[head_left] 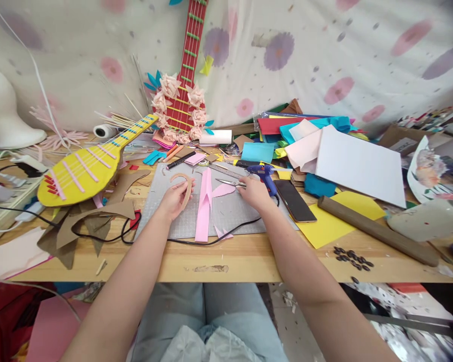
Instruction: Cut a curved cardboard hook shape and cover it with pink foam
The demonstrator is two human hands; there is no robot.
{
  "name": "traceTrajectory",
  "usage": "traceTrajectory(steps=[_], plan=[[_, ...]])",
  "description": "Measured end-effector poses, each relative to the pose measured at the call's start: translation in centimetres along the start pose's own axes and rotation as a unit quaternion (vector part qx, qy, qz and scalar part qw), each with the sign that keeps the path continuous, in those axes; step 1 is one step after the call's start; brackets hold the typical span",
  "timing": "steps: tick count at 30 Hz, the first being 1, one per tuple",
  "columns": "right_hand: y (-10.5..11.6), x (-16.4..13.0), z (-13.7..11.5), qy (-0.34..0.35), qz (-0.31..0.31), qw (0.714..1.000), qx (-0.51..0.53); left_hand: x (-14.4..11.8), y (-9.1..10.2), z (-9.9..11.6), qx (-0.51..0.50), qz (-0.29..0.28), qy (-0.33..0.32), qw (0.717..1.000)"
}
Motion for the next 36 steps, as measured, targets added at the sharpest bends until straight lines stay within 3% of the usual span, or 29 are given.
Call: traceTrajectory(steps=[5,12,15,18,21,23,25,28,31,33,36], plan=[[0.0,0.1,0.4,-0.01,-0.004,1.0,-0.023,0.4,0.0,-0.1,-0.012,-0.024,-0.002,1.0],[-0.5,0.2,0.2,-0.004,0.004,0.999,-0.037,0.1,0.0,0.2,-0.02,-0.007,-0.009,1.0],[0.4,0.1,0.2,-0.008,0.009,1.0,-0.012,0.1,0.0,0.2,-0.019,-0.006,-0.011,1.0],[2.1,-0.2,2.0,-0.029,-0.006,0.999,0.045,0.1,0.0,0.2,-0.022,-0.012,-0.01,1.0],[3.1,-1.0,5.9,-0.097,-0.068,0.992,0.049,0.0,-0.1,0.1,-0.018,-0.014,-0.01,1.0],[4.0,-1.3,8.4,-0.137,-0.041,0.989,0.026,-0.1,-0.3,0.1,-0.013,-0.019,-0.011,1.0],[4.7,-1.3,9.9,-0.163,0.042,0.985,0.02,-0.1,-0.4,0.1,-0.009,-0.026,-0.014,1.0],[3.7,-0.3,9.4,-0.119,0.099,0.988,0.017,-0.1,-0.5,0.2,-0.004,-0.034,-0.022,0.999],[2.1,0.6,8.9,-0.117,0.089,0.989,0.021,-0.1,-0.4,0.3,-0.004,-0.034,-0.025,0.999],[1.6,0.7,9.1,-0.146,0.095,0.982,0.067,-0.1,-0.3,0.2,-0.009,-0.032,-0.024,0.999],[2.3,0.1,8.9,-0.157,0.164,0.95,0.214,0.1,-0.1,0.2,-0.015,-0.023,-0.023,0.999]])
Point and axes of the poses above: each hand's wrist, its own x-axis towards the middle knuckle, its own y-axis out of the back of the hand, z = x × y, the point moved 8 cm from there along x, towards the middle knuckle, and after that the axes turned 9 degrees about y, right-handed, at the moved point
